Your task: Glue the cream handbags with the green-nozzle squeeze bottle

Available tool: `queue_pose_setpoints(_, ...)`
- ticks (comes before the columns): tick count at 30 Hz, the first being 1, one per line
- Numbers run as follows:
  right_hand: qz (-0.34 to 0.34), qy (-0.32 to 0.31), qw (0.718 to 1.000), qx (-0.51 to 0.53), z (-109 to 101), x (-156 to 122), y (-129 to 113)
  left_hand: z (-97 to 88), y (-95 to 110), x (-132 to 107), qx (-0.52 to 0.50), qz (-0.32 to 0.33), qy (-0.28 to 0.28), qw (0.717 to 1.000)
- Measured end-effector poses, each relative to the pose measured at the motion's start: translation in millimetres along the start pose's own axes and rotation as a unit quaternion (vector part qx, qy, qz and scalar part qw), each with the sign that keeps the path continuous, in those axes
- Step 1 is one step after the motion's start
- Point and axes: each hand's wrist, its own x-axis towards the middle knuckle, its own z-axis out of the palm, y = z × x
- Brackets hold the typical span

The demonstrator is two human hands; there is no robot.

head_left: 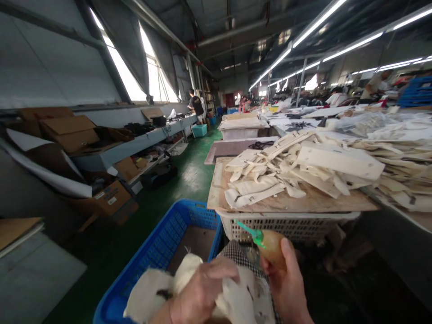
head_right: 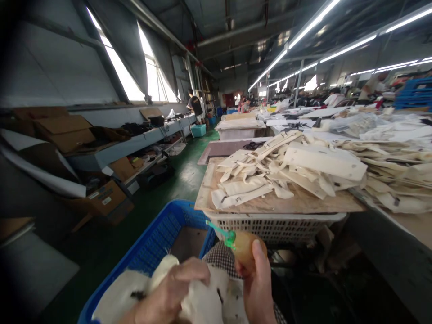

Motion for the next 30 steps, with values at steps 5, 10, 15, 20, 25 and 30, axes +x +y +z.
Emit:
queue_pose_setpoints(5, 0.050, 0.040, 0.993, -0.104, -45, -7, -61, -37.2, 6, 14, 0.007, -0.054, -0.098, 0.994)
queue_pose_setpoints(10, 0.118, 0.054, 0.966, -0.223, -82, -32, -94, -33.4, -42, 41, -0.049, -0.207, -0.137, 0.968)
queue_pose_setpoints(15, 0.127, 0.065, 0.932, -0.334, -109, -45, -96, -10.9, -93, 62, -0.059, -0.250, -0.167, 0.952)
queue_pose_setpoints(20, 0.052, 0.043, 0.884, -0.464, -119, -40, -95, -7.1, -106, 75, -0.071, -0.266, -0.197, 0.941)
queue_pose_setpoints(25, 0.008, 0.002, 0.866, -0.500, -102, -31, -92, -6.8, -109, 76, -0.069, -0.271, -0.201, 0.939)
queue_pose_setpoints(30, -0.009, -0.039, 0.849, -0.526, -89, -23, -90, -5.7, -109, 77, -0.059, -0.271, -0.202, 0.939)
